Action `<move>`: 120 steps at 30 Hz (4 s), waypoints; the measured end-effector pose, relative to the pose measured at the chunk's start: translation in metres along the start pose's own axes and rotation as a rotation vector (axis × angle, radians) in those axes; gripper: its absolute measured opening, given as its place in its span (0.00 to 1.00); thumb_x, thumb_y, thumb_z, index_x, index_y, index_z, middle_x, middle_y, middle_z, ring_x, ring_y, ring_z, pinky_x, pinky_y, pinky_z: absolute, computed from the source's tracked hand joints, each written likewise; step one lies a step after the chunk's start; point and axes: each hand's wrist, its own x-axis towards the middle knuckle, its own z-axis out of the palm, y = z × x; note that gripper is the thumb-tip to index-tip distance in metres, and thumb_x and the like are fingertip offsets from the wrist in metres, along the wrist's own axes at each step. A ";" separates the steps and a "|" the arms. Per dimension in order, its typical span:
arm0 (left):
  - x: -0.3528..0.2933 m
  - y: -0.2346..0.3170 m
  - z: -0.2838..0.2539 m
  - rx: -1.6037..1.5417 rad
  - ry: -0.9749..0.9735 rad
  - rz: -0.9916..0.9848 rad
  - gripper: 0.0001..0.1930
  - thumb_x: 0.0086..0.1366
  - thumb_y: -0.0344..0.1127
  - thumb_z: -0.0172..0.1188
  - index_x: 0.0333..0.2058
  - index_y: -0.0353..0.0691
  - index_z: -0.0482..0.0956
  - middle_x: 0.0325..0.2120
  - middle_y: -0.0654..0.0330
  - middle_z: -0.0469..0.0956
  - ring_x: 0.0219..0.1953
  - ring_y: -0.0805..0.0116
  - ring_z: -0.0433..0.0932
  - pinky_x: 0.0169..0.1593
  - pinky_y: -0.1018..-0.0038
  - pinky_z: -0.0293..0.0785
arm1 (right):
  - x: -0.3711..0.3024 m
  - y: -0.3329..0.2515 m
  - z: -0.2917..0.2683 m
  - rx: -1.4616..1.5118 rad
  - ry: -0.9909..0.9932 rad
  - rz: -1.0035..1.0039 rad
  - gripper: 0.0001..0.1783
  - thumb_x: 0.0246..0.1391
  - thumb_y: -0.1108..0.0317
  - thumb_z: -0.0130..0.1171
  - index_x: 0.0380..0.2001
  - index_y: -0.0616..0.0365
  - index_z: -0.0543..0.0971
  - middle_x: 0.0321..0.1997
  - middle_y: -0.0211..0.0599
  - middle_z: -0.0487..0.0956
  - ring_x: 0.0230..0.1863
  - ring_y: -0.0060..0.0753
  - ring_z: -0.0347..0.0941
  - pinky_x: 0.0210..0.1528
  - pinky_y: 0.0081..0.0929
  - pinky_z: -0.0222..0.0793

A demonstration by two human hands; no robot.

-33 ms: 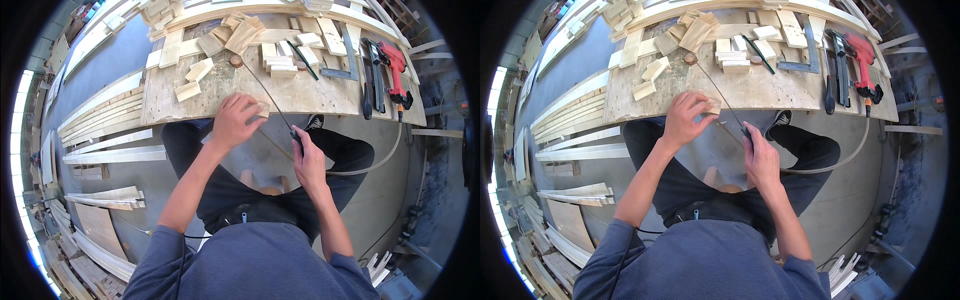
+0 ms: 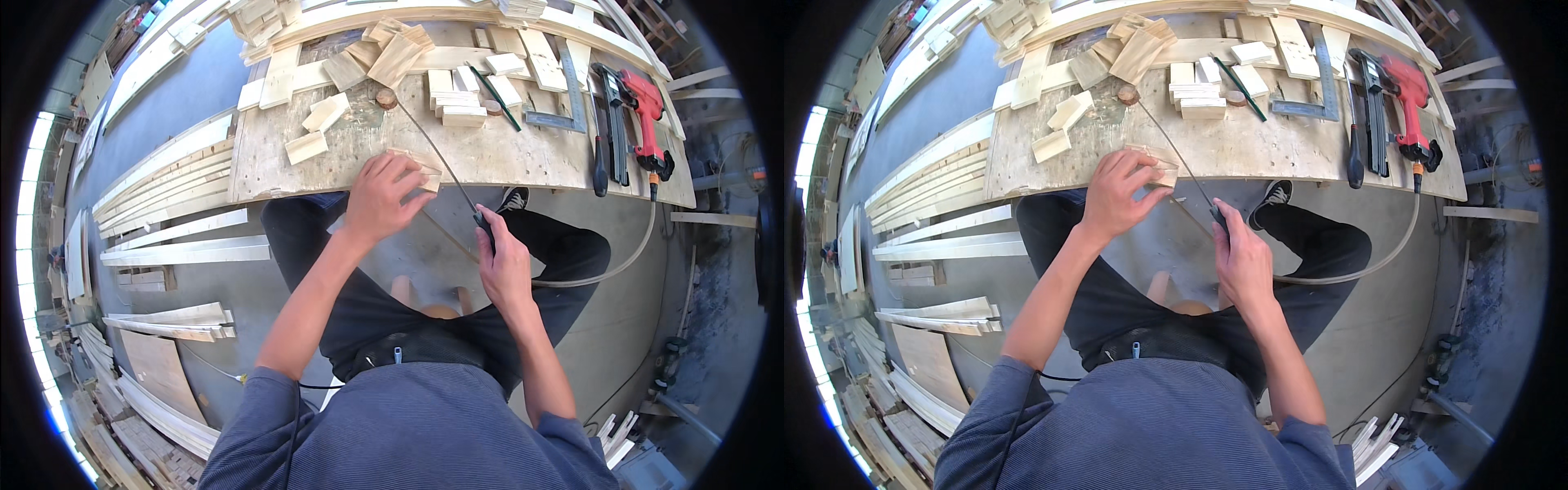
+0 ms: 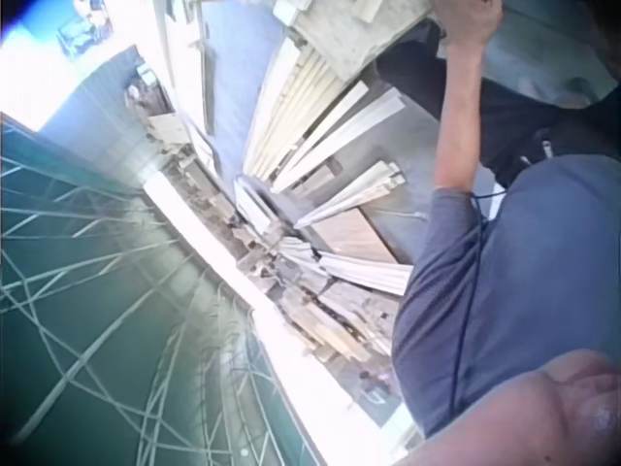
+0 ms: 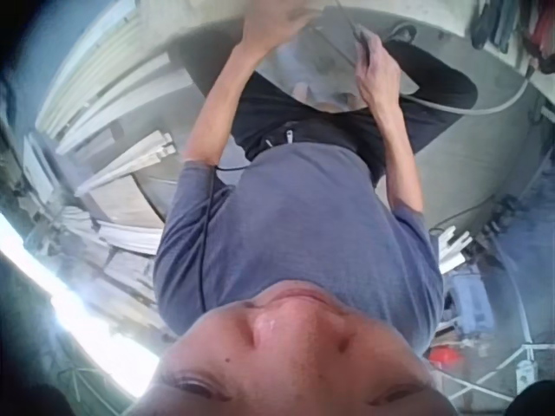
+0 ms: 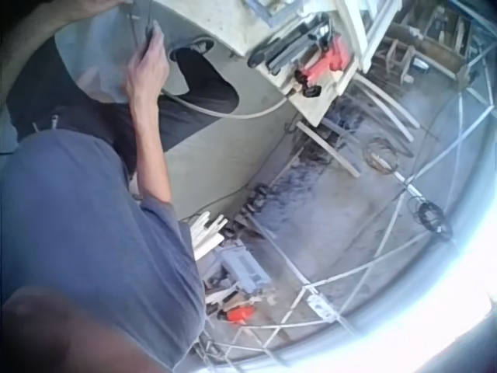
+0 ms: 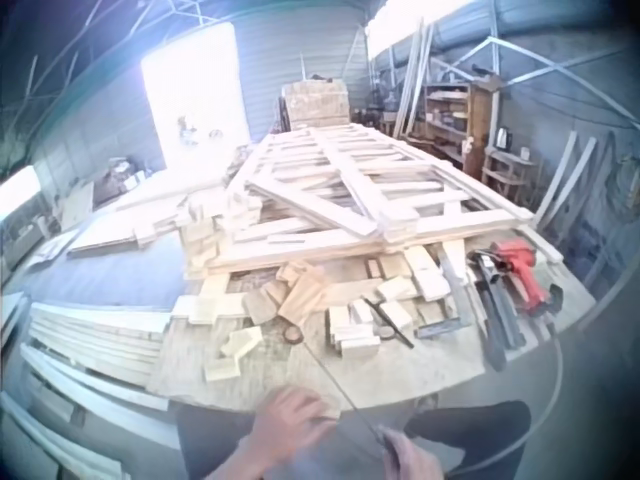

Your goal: The person uses a hand file to smooth the edges of small wooden blocks on a workbench. They repeatedly pick up blocks, file their edges, and place them back on the table among other pieces.

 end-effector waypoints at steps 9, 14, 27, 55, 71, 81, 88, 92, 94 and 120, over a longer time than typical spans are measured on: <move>-0.005 0.013 0.017 0.094 0.109 -0.075 0.19 0.62 0.50 0.82 0.42 0.45 0.89 0.45 0.60 0.87 0.59 0.52 0.85 0.71 0.53 0.78 | 0.001 -0.003 0.007 -0.066 -0.080 0.089 0.10 0.80 0.65 0.58 0.52 0.60 0.78 0.31 0.61 0.84 0.36 0.72 0.83 0.37 0.59 0.76; -0.007 0.018 0.021 0.125 0.140 -0.105 0.17 0.62 0.48 0.81 0.42 0.46 0.89 0.45 0.60 0.87 0.59 0.52 0.85 0.72 0.52 0.76 | -0.002 -0.016 -0.004 -0.090 -0.111 0.130 0.11 0.82 0.64 0.54 0.47 0.61 0.76 0.29 0.61 0.81 0.33 0.74 0.80 0.35 0.62 0.73; -0.008 0.014 0.025 0.014 0.171 -0.115 0.13 0.61 0.42 0.79 0.40 0.43 0.89 0.44 0.60 0.85 0.56 0.52 0.85 0.70 0.50 0.78 | -0.003 -0.019 -0.014 0.033 -0.258 0.325 0.18 0.84 0.60 0.52 0.41 0.64 0.71 0.28 0.65 0.76 0.33 0.79 0.75 0.36 0.60 0.69; -0.011 -0.009 0.045 0.013 0.333 0.017 0.14 0.55 0.40 0.80 0.37 0.44 0.88 0.39 0.62 0.85 0.49 0.53 0.87 0.63 0.53 0.84 | -0.004 -0.018 0.002 0.148 -0.315 0.481 0.30 0.86 0.50 0.45 0.36 0.68 0.75 0.24 0.56 0.70 0.27 0.53 0.61 0.37 0.48 0.70; -0.024 -0.008 -0.018 -0.120 0.110 -0.176 0.30 0.55 0.39 0.83 0.55 0.45 0.80 0.62 0.55 0.83 0.69 0.46 0.78 0.77 0.50 0.69 | -0.003 -0.015 -0.006 0.232 -0.169 0.373 0.20 0.82 0.52 0.57 0.50 0.61 0.74 0.22 0.40 0.74 0.26 0.28 0.67 0.32 0.38 0.65; 0.008 -0.006 -0.017 -0.098 0.004 0.031 0.14 0.60 0.33 0.79 0.44 0.47 0.88 0.49 0.64 0.89 0.58 0.54 0.87 0.76 0.51 0.75 | -0.005 -0.029 0.018 0.327 -0.019 0.237 0.17 0.83 0.58 0.54 0.55 0.63 0.80 0.27 0.30 0.74 0.31 0.21 0.67 0.34 0.31 0.67; 0.043 0.017 -0.031 -0.128 0.167 -0.162 0.11 0.68 0.37 0.77 0.45 0.41 0.89 0.39 0.56 0.88 0.40 0.54 0.89 0.46 0.62 0.87 | 0.009 -0.053 -0.005 0.219 0.073 0.076 0.18 0.82 0.64 0.55 0.66 0.61 0.80 0.27 0.44 0.77 0.27 0.34 0.71 0.35 0.35 0.70; 0.044 0.016 -0.025 -0.181 0.174 -0.221 0.11 0.70 0.36 0.76 0.45 0.39 0.88 0.38 0.54 0.87 0.37 0.55 0.89 0.42 0.63 0.85 | 0.020 -0.065 -0.002 0.181 0.084 0.061 0.20 0.80 0.68 0.57 0.70 0.57 0.76 0.30 0.53 0.82 0.27 0.49 0.79 0.37 0.41 0.76; 0.042 0.017 -0.026 -0.197 0.184 -0.225 0.10 0.71 0.36 0.75 0.45 0.38 0.88 0.37 0.54 0.86 0.37 0.55 0.89 0.42 0.63 0.85 | 0.025 -0.068 -0.003 0.112 0.049 0.055 0.21 0.79 0.69 0.58 0.71 0.56 0.75 0.30 0.56 0.83 0.29 0.58 0.82 0.37 0.44 0.77; 0.050 0.030 -0.025 -0.100 0.201 -0.160 0.04 0.68 0.27 0.72 0.36 0.38 0.85 0.33 0.53 0.79 0.36 0.47 0.84 0.40 0.58 0.80 | 0.035 -0.087 -0.032 -0.270 -0.101 -0.082 0.30 0.72 0.75 0.59 0.75 0.44 0.77 0.31 0.53 0.82 0.32 0.62 0.82 0.36 0.53 0.76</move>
